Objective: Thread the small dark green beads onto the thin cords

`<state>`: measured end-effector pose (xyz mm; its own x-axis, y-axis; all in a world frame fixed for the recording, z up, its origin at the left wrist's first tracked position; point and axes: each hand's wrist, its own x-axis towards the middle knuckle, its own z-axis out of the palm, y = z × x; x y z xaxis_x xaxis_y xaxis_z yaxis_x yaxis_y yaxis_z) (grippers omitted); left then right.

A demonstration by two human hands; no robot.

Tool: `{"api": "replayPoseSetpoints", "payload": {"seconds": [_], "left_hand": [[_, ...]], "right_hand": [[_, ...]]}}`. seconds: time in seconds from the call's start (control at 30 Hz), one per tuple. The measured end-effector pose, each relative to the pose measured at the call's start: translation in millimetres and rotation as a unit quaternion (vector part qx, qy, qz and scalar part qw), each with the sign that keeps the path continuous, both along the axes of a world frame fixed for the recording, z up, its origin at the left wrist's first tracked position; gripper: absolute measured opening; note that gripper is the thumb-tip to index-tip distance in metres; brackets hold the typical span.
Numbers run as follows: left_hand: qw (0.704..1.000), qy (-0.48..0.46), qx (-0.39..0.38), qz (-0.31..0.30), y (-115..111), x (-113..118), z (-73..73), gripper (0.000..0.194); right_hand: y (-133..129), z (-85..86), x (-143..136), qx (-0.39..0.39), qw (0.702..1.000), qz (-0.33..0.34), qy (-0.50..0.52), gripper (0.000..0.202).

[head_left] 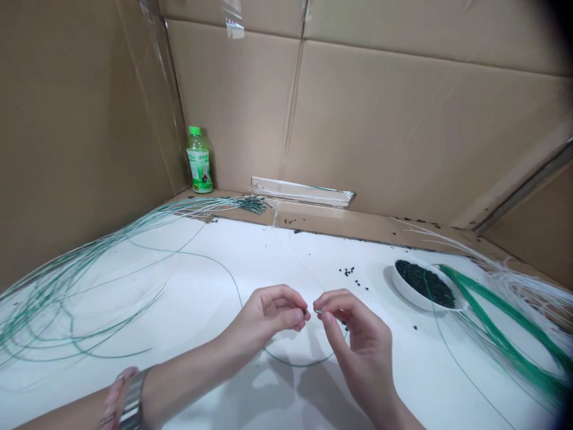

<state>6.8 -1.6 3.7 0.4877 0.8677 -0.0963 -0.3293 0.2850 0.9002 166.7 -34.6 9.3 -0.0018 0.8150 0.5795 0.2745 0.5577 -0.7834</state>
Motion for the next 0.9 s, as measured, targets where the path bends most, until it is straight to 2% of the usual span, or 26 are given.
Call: {"api": "replayPoseSetpoints", "payload": {"seconds": [0.13, 0.3, 0.7, 0.9], "left_hand": [[1.000, 0.013, -0.006, -0.013, -4.0, -1.2, 6.7, 0.009], [1.000, 0.011, -0.014, -0.015, -4.3, -1.7, 7.5, 0.005], [0.999, 0.027, -0.011, -0.017, -4.8, -1.1, 8.7, 0.003], [0.999, 0.041, -0.018, -0.020, -8.3, -1.4, 8.5, 0.006]], "right_hand": [[-3.1, 2.9, -1.4, 0.014, 0.999, 0.035, -0.017, 0.014], [-4.3, 2.2, -0.5, 0.022, 0.998, 0.047, -0.035, 0.017], [-4.8, 7.7, -5.0, 0.015, 0.999, 0.016, -0.032, 0.015], [-5.1, 4.5, -4.6, 0.015, 1.000, 0.011, -0.025, 0.015]]}}
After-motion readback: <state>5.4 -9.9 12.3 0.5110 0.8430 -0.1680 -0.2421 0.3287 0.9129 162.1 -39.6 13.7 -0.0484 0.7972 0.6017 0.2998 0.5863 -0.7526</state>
